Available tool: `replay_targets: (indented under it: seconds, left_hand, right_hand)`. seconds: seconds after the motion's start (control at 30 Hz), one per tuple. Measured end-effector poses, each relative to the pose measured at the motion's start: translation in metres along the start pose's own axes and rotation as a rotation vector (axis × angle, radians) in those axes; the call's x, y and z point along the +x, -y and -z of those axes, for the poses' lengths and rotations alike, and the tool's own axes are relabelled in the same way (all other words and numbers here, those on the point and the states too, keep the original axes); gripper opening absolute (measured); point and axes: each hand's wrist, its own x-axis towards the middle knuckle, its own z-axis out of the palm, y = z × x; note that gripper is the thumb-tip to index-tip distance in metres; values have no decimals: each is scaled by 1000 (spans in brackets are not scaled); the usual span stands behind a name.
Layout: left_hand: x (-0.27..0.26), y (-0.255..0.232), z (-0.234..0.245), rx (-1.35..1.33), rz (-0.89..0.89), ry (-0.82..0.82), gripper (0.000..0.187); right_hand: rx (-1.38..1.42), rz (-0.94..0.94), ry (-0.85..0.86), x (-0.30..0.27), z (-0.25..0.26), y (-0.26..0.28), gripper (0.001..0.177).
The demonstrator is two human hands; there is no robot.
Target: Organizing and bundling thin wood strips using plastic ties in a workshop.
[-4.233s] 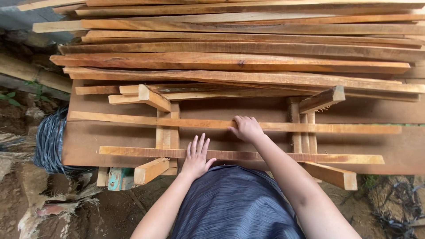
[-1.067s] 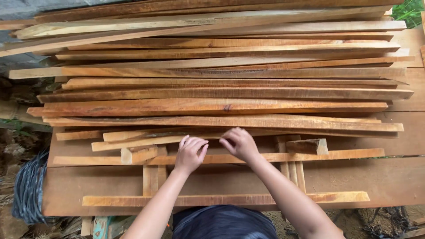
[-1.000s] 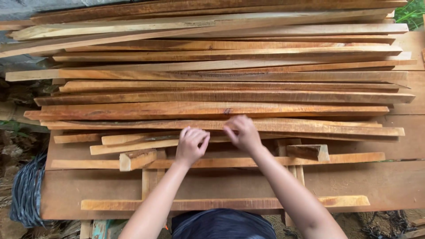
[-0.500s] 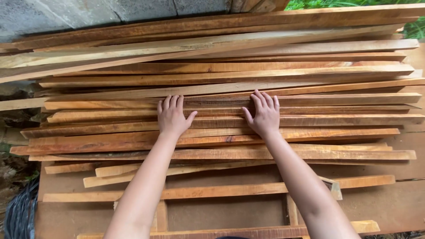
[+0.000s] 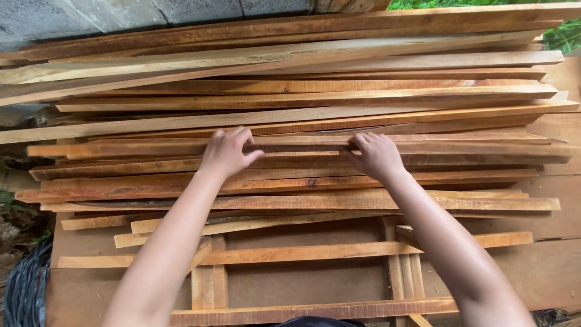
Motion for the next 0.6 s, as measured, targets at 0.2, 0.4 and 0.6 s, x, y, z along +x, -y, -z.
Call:
replay_targets:
  seconds: [0.2,0.4,0.6]
  left_hand:
    - [-3,-26,42,-36,112,351,44]
    - [35,-5,-1,11,224,177,72]
    - [85,12,10,118,183,197,77]
  right_hand:
    - [153,-41,178,1,46,1,30]
    - [75,-273,123,38,3,-8,69]
    - [22,-308,268,89,-5,-32,89]
